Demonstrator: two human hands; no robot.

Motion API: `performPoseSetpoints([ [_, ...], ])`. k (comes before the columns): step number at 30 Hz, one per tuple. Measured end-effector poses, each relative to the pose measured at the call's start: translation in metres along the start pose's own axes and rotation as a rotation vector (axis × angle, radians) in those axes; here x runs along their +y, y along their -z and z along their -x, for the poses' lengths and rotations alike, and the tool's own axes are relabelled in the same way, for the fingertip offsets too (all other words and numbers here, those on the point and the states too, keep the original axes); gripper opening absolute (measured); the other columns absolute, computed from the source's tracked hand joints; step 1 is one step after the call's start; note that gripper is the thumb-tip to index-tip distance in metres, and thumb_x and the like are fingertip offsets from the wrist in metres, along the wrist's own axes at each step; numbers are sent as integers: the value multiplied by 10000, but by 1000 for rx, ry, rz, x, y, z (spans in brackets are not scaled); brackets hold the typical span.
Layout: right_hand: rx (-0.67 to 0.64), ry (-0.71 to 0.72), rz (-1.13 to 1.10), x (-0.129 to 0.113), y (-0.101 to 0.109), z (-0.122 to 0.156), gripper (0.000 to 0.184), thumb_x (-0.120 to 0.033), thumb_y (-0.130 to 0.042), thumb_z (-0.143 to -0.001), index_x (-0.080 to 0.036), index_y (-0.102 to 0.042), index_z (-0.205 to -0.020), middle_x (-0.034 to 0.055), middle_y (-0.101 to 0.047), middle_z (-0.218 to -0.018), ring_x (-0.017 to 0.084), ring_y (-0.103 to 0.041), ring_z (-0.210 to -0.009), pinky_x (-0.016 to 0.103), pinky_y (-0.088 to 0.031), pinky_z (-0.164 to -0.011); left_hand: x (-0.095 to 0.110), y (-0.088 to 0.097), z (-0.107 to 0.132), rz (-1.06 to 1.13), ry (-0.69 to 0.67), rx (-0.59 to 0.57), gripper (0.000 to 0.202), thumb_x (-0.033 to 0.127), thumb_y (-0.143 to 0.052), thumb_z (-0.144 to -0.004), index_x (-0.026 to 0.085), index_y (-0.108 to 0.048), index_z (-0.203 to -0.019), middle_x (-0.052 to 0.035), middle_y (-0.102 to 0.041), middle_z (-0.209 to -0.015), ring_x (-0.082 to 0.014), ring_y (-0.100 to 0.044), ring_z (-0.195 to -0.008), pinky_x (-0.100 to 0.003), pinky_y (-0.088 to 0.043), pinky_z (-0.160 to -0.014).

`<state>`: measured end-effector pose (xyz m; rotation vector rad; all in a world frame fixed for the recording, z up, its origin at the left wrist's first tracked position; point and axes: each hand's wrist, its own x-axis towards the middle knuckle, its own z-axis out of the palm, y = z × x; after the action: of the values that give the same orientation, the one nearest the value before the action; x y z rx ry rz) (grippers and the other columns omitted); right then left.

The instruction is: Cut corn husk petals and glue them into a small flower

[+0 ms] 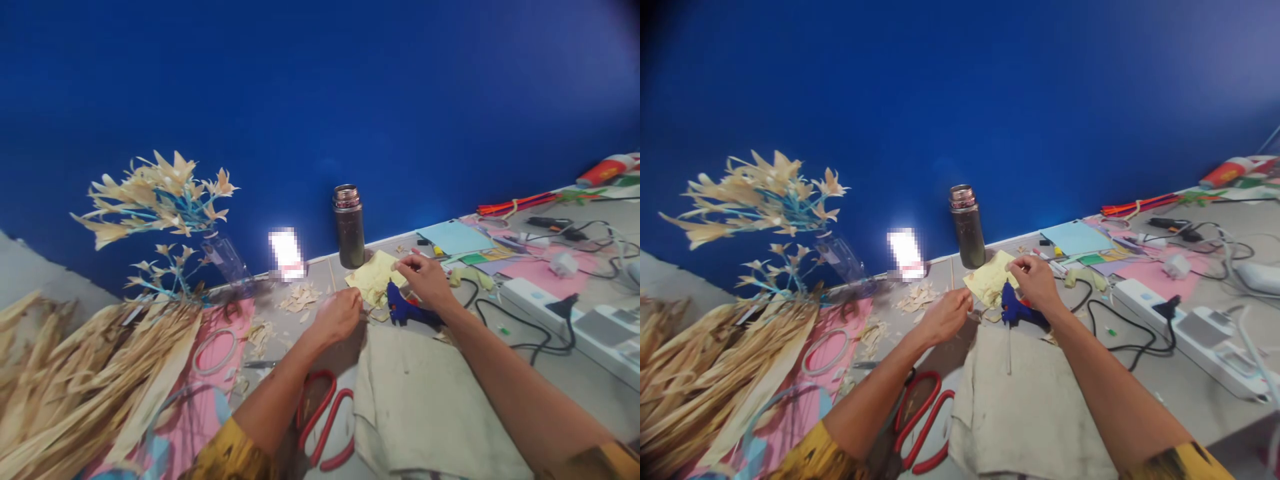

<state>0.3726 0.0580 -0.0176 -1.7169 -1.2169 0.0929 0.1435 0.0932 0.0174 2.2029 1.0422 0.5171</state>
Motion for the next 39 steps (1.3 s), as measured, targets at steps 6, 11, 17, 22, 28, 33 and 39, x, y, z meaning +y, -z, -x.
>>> performPoseSetpoints([
  [6, -3, 30, -38, -6, -3, 2, 250, -417, -579, -780, -212, -688, -685, 39, -710, -737, 205, -617, -692, 343, -472, -738, 0, -28, 10, -161, 129, 64, 419, 476, -693, -764, 235, -484, -491, -41, -500, -531, -265, -568, -650, -343, -357, -683],
  [11, -27, 44, -66, -6, -7, 4, 252, -416, -586, -776, -206, -696, -690, 52, -712, -748, 208, -616, -698, 349, -478, -734, -5, -35, 12, -81, 221, 122, 223, 264, -728, -690, 217, -580, -530, -73, -620, -605, -265, -615, -711, -327, -378, -697],
  [17, -78, 3, -152, -12, -9, 7, 283, -424, -579, -788, -195, -730, -720, 27, -723, -681, 190, -612, -618, 303, -464, -614, -20, -18, 15, 5, 216, 144, 251, 309, -588, -829, 212, -630, -601, -21, -616, -588, -185, -560, -588, -278, -348, -589],
  [22, -90, -25, -172, -14, -8, 8, 296, -448, -587, -761, -188, -717, -700, 36, -722, -671, 196, -616, -622, 300, -466, -601, -7, -36, 11, -127, 292, 187, 407, 489, -736, -707, 218, -523, -491, -53, -541, -545, -262, -589, -641, -336, -362, -642],
  [28, -120, -31, -177, -16, -8, 9, 302, -458, -577, -739, -190, -710, -692, 40, -719, -668, 199, -615, -617, 303, -458, -606, -9, -36, 7, -180, 320, 158, 209, 178, -715, -660, 216, -539, -553, -131, -662, -685, -330, -665, -788, -375, -420, -722],
  [33, -125, -37, -201, -17, -10, 10, 285, -447, -583, -729, -195, -695, -660, 35, -707, -645, 195, -605, -605, 302, -456, -610, -16, -29, 11, -208, 310, 151, 208, 280, -628, -800, 216, -551, -617, -150, -691, -761, -326, -671, -844, -370, -424, -743],
  [39, -127, -48, -229, -17, -10, 10, 250, -418, -613, -717, -196, -705, -647, 33, -696, -632, 195, -603, -603, 301, -448, -610, -12, -35, 10, -268, 333, 93, 121, 309, -657, -790, 194, -629, -764, -156, -724, -908, -325, -671, -923, -379, -436, -789],
])
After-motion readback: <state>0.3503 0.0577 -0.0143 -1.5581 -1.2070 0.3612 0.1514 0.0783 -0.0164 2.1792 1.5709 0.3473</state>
